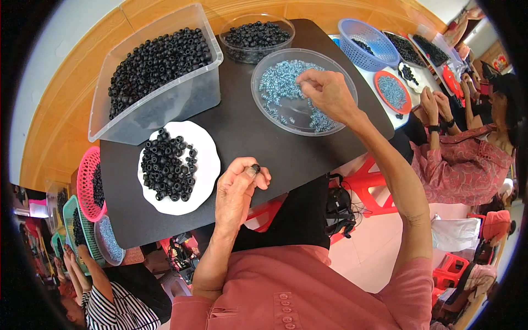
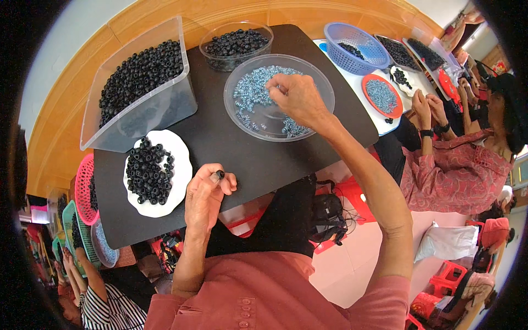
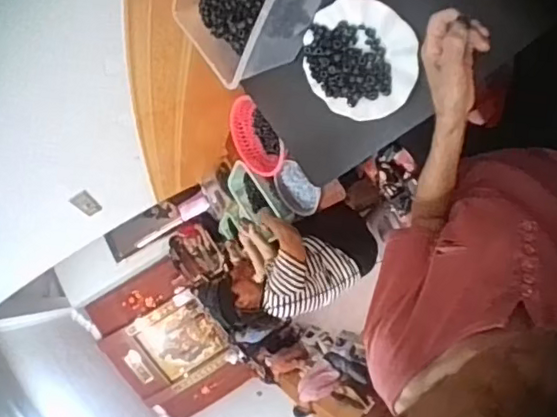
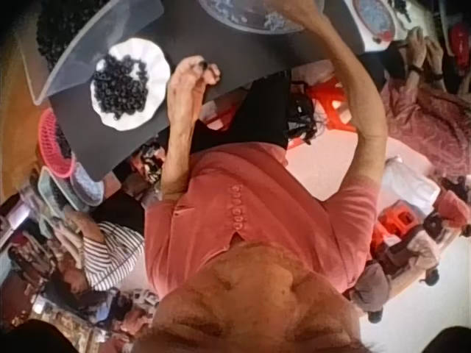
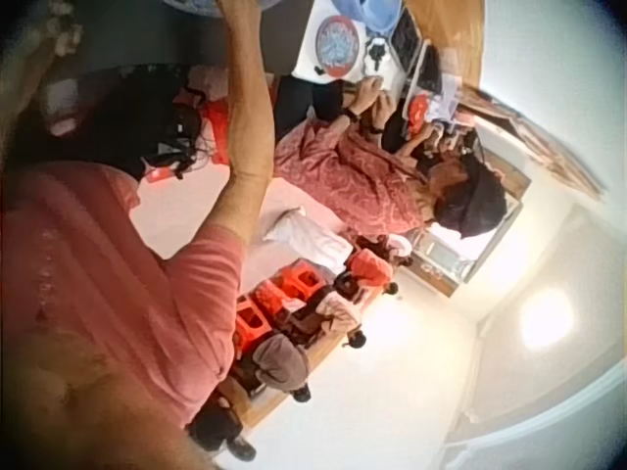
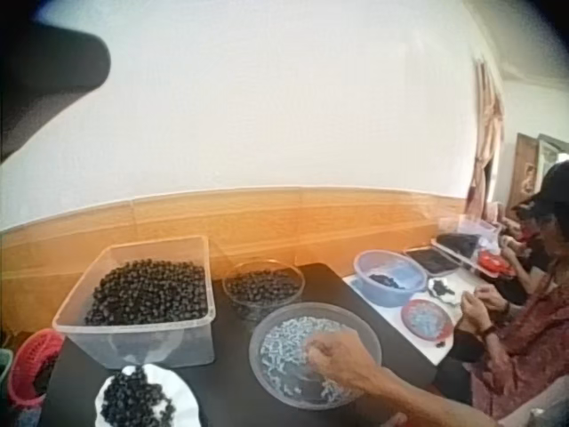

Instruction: The person assembles small black rings with blue internal components by hand.

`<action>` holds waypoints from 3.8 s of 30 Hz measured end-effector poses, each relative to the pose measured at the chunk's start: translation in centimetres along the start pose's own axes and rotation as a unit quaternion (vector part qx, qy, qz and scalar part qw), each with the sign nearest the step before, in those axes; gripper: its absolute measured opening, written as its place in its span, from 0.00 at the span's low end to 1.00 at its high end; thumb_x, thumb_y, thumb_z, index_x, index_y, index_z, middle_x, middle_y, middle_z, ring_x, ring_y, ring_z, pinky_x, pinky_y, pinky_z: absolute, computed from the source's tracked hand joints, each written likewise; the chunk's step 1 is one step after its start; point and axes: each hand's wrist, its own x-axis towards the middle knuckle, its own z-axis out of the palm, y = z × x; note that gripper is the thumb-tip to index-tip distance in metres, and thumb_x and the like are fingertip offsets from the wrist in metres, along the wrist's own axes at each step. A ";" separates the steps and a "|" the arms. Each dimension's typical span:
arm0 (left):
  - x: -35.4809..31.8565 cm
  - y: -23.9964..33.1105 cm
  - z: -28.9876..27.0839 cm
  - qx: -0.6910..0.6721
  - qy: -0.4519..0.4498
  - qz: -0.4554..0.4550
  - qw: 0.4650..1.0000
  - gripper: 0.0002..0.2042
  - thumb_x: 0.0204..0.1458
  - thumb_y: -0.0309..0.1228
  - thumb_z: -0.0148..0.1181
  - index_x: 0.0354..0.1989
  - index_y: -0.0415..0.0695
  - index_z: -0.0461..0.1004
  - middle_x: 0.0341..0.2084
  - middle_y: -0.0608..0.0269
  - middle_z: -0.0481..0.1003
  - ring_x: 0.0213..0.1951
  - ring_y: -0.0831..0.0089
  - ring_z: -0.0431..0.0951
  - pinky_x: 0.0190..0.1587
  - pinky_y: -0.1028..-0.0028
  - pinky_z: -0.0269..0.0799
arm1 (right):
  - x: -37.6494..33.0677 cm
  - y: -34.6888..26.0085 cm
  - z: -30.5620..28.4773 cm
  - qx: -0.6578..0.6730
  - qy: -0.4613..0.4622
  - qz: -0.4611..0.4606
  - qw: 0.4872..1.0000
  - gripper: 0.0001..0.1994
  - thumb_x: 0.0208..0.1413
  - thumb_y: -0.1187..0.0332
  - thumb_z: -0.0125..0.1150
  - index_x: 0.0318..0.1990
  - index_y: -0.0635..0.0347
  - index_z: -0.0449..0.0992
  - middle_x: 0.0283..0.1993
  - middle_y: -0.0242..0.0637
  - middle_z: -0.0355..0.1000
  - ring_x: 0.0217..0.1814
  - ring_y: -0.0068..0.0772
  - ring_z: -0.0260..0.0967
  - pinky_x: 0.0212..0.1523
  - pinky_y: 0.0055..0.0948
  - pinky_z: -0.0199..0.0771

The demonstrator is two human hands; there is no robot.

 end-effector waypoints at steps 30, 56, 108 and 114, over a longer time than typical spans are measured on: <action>-0.1 -0.1 0.1 0.005 -0.008 0.008 1.000 0.07 0.58 0.25 0.45 0.39 0.38 0.69 0.20 0.62 0.71 0.36 0.71 0.72 0.43 0.73 0.66 | -1.7 -0.5 -1.3 -0.051 -0.017 0.025 0.998 0.16 0.48 0.56 0.64 0.25 0.63 0.78 0.15 0.37 0.68 0.17 0.25 0.65 0.21 0.28 0.65; -0.1 -0.1 0.1 0.010 -0.004 0.003 1.000 0.07 0.58 0.25 0.45 0.39 0.37 0.69 0.20 0.63 0.71 0.36 0.70 0.72 0.42 0.73 0.67 | -1.6 0.8 0.9 -0.176 -0.095 -0.139 0.970 0.05 0.41 0.74 0.58 0.28 0.62 0.76 0.30 0.44 0.71 0.36 0.46 0.69 0.39 0.40 0.69; 0.1 -0.3 -0.7 -0.070 -0.015 -0.011 0.997 0.10 0.60 0.27 0.43 0.43 0.34 0.67 0.29 0.59 0.73 0.35 0.73 0.74 0.45 0.75 0.68 | -7.9 -7.1 6.2 0.481 -0.161 0.049 0.860 0.02 0.52 0.80 0.57 0.34 0.68 0.74 0.35 0.33 0.70 0.29 0.19 0.68 0.30 0.18 0.69; 0.3 -0.8 -0.8 -0.048 -0.025 -0.011 0.998 0.09 0.59 0.27 0.44 0.40 0.37 0.69 0.27 0.62 0.73 0.35 0.77 0.73 0.44 0.78 0.67 | -5.2 -9.5 6.0 0.330 -0.181 0.055 0.925 0.03 0.50 0.78 0.59 0.32 0.65 0.74 0.26 0.29 0.71 0.27 0.16 0.67 0.26 0.18 0.67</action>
